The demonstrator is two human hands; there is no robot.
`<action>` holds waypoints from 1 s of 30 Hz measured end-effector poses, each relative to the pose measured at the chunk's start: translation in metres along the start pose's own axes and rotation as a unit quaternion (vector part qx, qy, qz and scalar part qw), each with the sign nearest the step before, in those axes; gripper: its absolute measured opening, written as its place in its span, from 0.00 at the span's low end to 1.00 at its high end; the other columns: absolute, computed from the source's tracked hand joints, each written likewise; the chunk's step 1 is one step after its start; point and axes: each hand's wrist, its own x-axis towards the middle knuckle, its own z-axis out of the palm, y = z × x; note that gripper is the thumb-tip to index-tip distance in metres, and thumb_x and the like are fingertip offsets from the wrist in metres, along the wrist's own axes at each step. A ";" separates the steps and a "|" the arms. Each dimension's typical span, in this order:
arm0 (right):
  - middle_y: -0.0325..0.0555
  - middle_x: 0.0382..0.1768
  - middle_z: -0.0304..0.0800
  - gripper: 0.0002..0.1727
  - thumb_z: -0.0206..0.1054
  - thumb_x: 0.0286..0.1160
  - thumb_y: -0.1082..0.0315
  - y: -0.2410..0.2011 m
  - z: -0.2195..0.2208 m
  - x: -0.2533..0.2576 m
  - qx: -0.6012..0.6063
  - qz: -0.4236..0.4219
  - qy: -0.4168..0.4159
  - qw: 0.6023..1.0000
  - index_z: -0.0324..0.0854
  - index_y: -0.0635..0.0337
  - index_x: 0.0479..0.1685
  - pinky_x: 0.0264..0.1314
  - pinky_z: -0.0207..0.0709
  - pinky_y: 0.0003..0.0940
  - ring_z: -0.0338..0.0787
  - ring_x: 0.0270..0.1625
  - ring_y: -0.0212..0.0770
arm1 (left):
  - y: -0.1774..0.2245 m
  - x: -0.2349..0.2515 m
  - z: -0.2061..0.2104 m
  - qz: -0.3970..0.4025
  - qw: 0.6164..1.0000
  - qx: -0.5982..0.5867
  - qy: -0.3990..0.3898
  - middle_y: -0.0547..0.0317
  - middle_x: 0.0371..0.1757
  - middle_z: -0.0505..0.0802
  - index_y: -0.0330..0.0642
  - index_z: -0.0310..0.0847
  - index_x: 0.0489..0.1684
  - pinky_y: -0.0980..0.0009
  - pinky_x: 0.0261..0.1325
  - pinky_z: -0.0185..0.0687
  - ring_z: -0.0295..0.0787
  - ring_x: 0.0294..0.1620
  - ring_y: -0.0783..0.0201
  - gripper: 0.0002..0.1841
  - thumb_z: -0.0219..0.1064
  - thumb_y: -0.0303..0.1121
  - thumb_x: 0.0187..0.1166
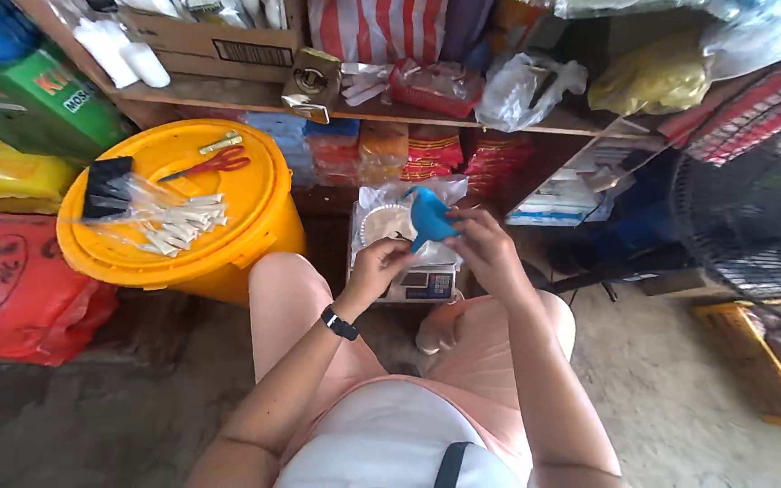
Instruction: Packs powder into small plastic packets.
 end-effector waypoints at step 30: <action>0.47 0.42 0.93 0.06 0.72 0.76 0.72 0.004 0.071 0.008 0.109 0.020 -0.061 0.992 0.90 0.65 0.45 0.54 0.90 0.35 0.93 0.44 0.35 | 0.022 0.009 -0.016 0.019 0.994 -0.108 -0.001 0.53 0.65 0.89 0.39 0.85 0.63 0.63 0.59 0.91 0.91 0.57 0.59 0.17 0.75 0.27 0.76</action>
